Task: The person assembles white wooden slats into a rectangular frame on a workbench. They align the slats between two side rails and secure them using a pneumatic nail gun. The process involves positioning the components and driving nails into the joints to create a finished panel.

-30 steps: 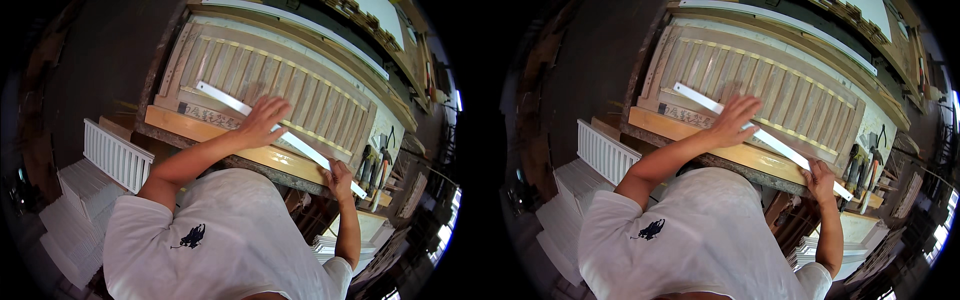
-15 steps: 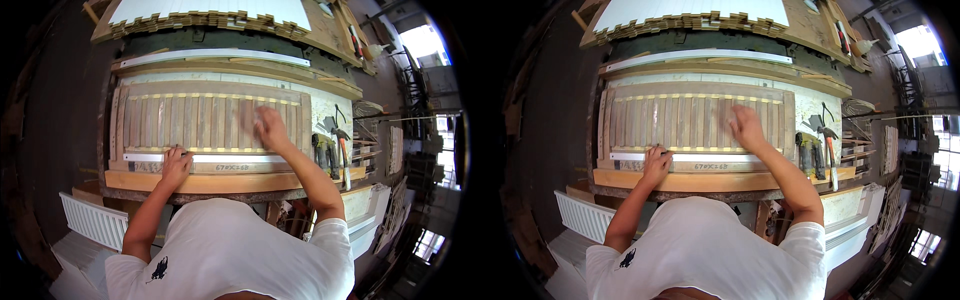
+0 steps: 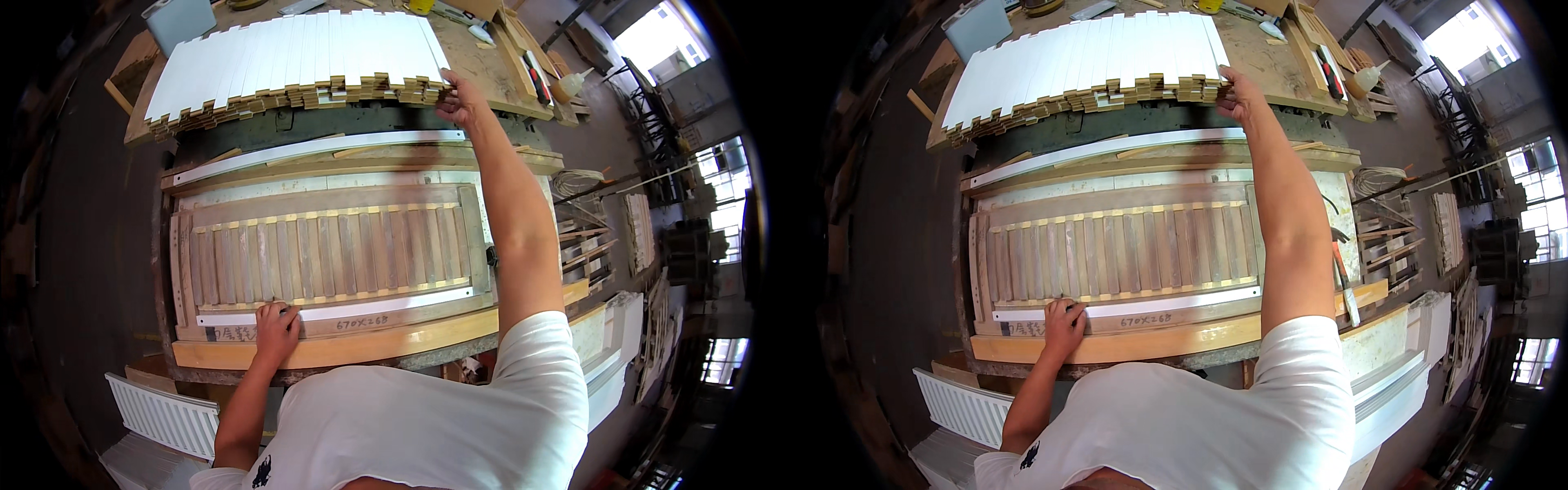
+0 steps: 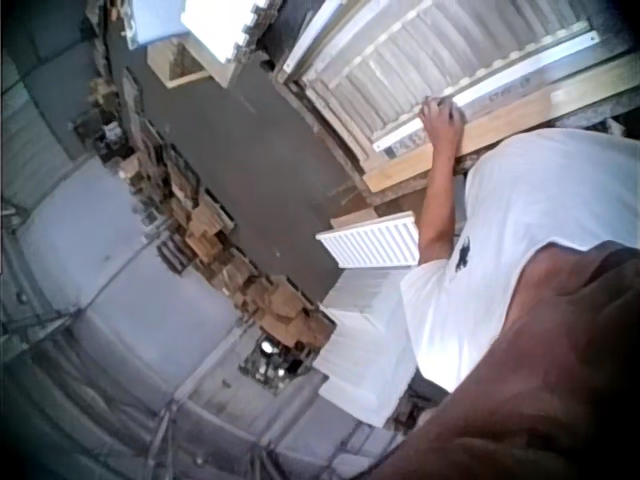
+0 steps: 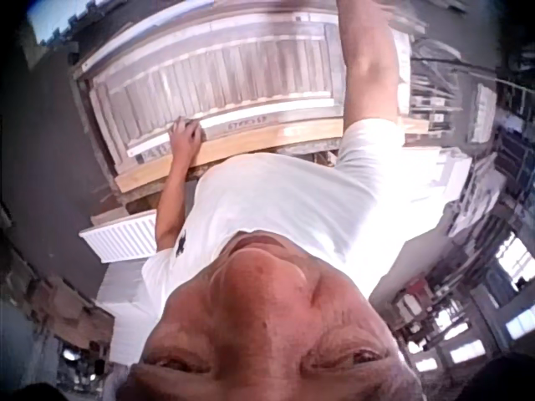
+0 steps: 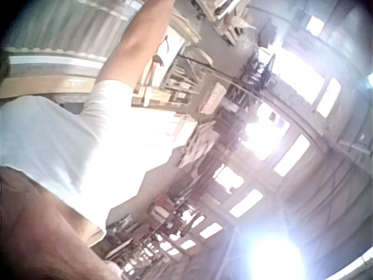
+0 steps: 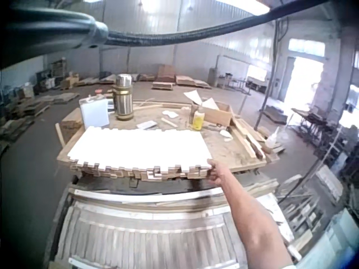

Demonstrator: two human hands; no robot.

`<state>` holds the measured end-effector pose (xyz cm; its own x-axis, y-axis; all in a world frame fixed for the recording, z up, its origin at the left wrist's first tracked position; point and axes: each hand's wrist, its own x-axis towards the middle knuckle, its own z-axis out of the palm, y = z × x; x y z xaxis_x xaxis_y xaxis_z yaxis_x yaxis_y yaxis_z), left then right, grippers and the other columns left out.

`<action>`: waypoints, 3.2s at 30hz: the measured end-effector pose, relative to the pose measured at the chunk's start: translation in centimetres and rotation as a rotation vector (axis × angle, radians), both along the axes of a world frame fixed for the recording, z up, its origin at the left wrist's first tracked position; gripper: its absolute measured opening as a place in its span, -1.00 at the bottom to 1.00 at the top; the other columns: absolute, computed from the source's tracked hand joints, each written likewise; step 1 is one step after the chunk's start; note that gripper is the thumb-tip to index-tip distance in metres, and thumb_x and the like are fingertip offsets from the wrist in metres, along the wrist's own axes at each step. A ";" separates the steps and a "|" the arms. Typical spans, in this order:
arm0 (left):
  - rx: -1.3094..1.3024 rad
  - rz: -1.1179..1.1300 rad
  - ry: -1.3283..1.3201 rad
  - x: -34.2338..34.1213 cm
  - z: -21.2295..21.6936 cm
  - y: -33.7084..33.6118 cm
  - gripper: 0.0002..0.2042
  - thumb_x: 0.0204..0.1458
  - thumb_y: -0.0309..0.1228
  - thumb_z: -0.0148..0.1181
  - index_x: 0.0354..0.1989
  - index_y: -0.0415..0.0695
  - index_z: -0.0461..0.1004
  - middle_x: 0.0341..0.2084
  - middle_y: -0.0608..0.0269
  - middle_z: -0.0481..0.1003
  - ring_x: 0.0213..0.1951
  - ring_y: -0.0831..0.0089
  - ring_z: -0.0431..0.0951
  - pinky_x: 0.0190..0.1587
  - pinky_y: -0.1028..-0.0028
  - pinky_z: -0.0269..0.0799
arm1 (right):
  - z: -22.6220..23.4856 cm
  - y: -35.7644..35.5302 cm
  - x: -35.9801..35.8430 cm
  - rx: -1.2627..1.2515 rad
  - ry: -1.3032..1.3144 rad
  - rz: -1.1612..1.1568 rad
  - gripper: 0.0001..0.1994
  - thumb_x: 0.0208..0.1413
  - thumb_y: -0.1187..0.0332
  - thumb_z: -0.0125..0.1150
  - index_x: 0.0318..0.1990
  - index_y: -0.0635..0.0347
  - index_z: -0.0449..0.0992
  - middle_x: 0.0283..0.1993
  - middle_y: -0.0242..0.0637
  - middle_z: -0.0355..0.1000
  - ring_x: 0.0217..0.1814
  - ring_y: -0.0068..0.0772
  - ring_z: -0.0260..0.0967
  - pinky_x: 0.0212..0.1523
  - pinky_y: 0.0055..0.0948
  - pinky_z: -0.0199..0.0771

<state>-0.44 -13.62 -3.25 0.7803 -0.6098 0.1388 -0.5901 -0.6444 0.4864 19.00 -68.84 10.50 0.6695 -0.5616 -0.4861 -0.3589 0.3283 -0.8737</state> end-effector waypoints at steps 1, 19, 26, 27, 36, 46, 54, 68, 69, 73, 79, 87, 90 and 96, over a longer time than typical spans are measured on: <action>-0.006 -0.002 0.012 0.1 0.0 -0.1 -0.82 -0.06 -0.41 0.22 -0.25 -0.10 0.58 -0.27 0.13 0.43 -0.12 0.12 0.39 0.02 0.15 0.22 | -0.7 -0.6 -0.6 0.051 -0.030 -0.044 -0.48 -0.14 -0.11 0.34 -0.19 0.10 0.40 -0.28 -0.21 0.39 -0.29 -0.26 0.35 -0.12 -0.10 0.39; -0.791 0.174 1.354 0.0 6.1 -24.5 -0.52 0.03 -0.33 0.28 0.02 -0.42 0.31 -0.12 0.03 0.46 -0.13 0.34 0.51 -0.04 0.44 0.44 | -10.3 25.8 -33.0 -0.712 -0.082 -0.015 -0.38 -0.08 0.27 0.39 0.08 0.35 0.23 -0.03 -0.15 0.22 0.01 -0.31 0.21 0.02 -0.33 0.27; -0.627 0.372 1.490 -3.1 2.5 -25.3 -0.69 -0.09 -0.54 0.28 -0.15 -0.35 0.39 -0.28 0.09 0.51 -0.29 0.34 0.55 -0.23 0.40 0.49 | -13.0 23.1 -35.9 0.085 -0.035 0.026 -0.71 0.21 0.23 0.14 -0.09 0.28 0.40 -0.30 -0.38 0.35 -0.31 -0.59 0.23 -0.28 -0.52 0.30; -0.612 0.372 1.466 -3.7 2.0 -26.4 -0.67 -0.10 -0.54 0.28 -0.14 -0.34 0.40 -0.27 0.09 0.52 -0.25 0.34 0.54 -0.19 0.39 0.46 | -14.1 22.2 -35.7 0.018 -0.048 -0.034 -0.76 0.24 0.26 0.09 -0.13 0.28 0.42 -0.38 -0.46 0.32 -0.36 -0.65 0.19 -0.34 -0.56 0.28; -0.336 0.355 0.994 -1.8 -2.4 -33.9 -0.61 -0.20 -0.48 0.27 -0.16 -0.40 0.42 -0.26 -0.04 0.54 -0.23 0.25 0.57 -0.18 0.30 0.47 | -15.3 12.1 -34.2 -1.034 0.146 0.033 -0.77 0.16 0.34 0.06 -0.05 0.14 0.47 -0.30 -0.05 0.44 -0.26 0.04 0.37 -0.25 -0.08 0.39; -0.083 0.367 0.690 -0.9 -1.2 -33.2 -0.43 -0.20 -0.34 0.26 0.00 -0.38 0.28 0.00 -0.24 0.35 0.06 -0.11 0.40 0.12 0.17 0.34 | -15.7 12.2 -32.7 -1.285 0.237 0.274 -0.64 0.04 0.29 0.17 0.03 0.07 0.44 -0.11 -0.21 0.36 -0.08 -0.08 0.28 -0.11 -0.11 0.31; -0.058 0.356 0.673 -0.7 -0.1 -32.5 -0.40 -0.17 -0.39 0.28 0.06 -0.39 0.20 0.04 -0.27 0.30 0.10 -0.12 0.34 0.16 0.17 0.30 | -14.7 15.0 -30.4 -1.348 0.271 0.432 -0.57 0.02 0.34 0.15 0.11 0.08 0.40 0.08 -0.24 0.34 0.03 -0.08 0.26 -0.03 -0.11 0.27; -0.045 0.361 0.592 -0.2 -0.8 -29.3 -0.44 -0.09 -0.47 0.18 0.10 -0.45 0.15 0.08 -0.34 0.23 0.08 -0.16 0.34 0.16 0.17 0.29 | -15.6 18.6 -30.8 -1.371 0.123 0.579 -0.54 0.01 0.34 0.11 0.12 0.22 0.37 0.26 -0.27 0.24 0.24 0.00 0.15 0.17 0.01 0.09; -0.055 0.361 0.549 0.0 -1.9 -28.8 -0.46 -0.09 -0.49 0.18 0.08 -0.45 0.17 0.08 -0.35 0.23 0.07 -0.16 0.35 0.16 0.17 0.29 | -15.6 18.6 -30.8 -1.324 0.109 0.587 -0.54 0.01 0.34 0.11 0.12 0.21 0.37 0.26 -0.26 0.25 0.24 0.01 0.15 0.17 0.01 0.09; -0.209 0.402 0.640 0.7 -1.8 -27.7 -0.49 -0.10 -0.50 0.19 0.03 -0.45 0.21 0.01 -0.35 0.30 0.03 -0.17 0.38 0.13 0.17 0.31 | -14.6 19.9 -30.2 -1.140 -0.024 0.521 -0.53 0.02 0.35 0.10 0.14 0.18 0.35 0.24 -0.22 0.27 0.26 0.03 0.14 0.18 -0.02 0.08; -0.285 0.500 0.683 1.0 -1.9 -25.3 -0.53 -0.11 -0.50 0.21 -0.01 -0.43 0.25 -0.07 -0.26 0.39 0.00 -0.08 0.43 0.08 0.22 0.34 | -14.4 21.9 -28.8 -1.256 -0.025 0.505 -0.49 0.01 0.33 0.13 0.19 0.14 0.33 0.27 -0.19 0.24 0.29 0.05 0.11 0.23 -0.03 0.03; -0.264 0.511 0.687 1.7 -1.7 -23.8 -0.54 -0.10 -0.46 0.19 -0.02 -0.45 0.28 -0.05 -0.30 0.36 0.02 -0.12 0.40 0.11 0.19 0.32 | -14.2 22.1 -26.4 -1.298 0.068 0.600 -0.49 -0.07 0.38 0.11 0.13 0.20 0.35 0.30 -0.18 0.21 0.32 0.01 0.09 0.22 0.04 0.06; -0.198 0.491 0.668 2.2 -3.0 -23.8 -0.56 -0.11 -0.46 0.17 -0.04 -0.45 0.29 -0.06 -0.30 0.36 0.02 -0.13 0.39 0.11 0.18 0.31 | -14.7 21.3 -26.3 -1.314 0.085 0.666 -0.49 -0.11 0.42 0.09 0.10 0.22 0.36 0.30 -0.16 0.21 0.32 -0.01 0.10 0.22 0.01 0.10; -0.276 0.525 0.697 2.4 -2.4 -22.8 -0.56 -0.12 -0.47 0.14 -0.03 -0.41 0.32 -0.07 -0.27 0.38 0.00 -0.11 0.41 0.10 0.18 0.32 | -15.2 21.3 -26.6 -1.166 -0.061 0.609 -0.52 -0.07 0.40 0.09 0.08 0.32 0.35 0.29 -0.07 0.19 0.33 -0.03 0.11 0.25 0.00 0.10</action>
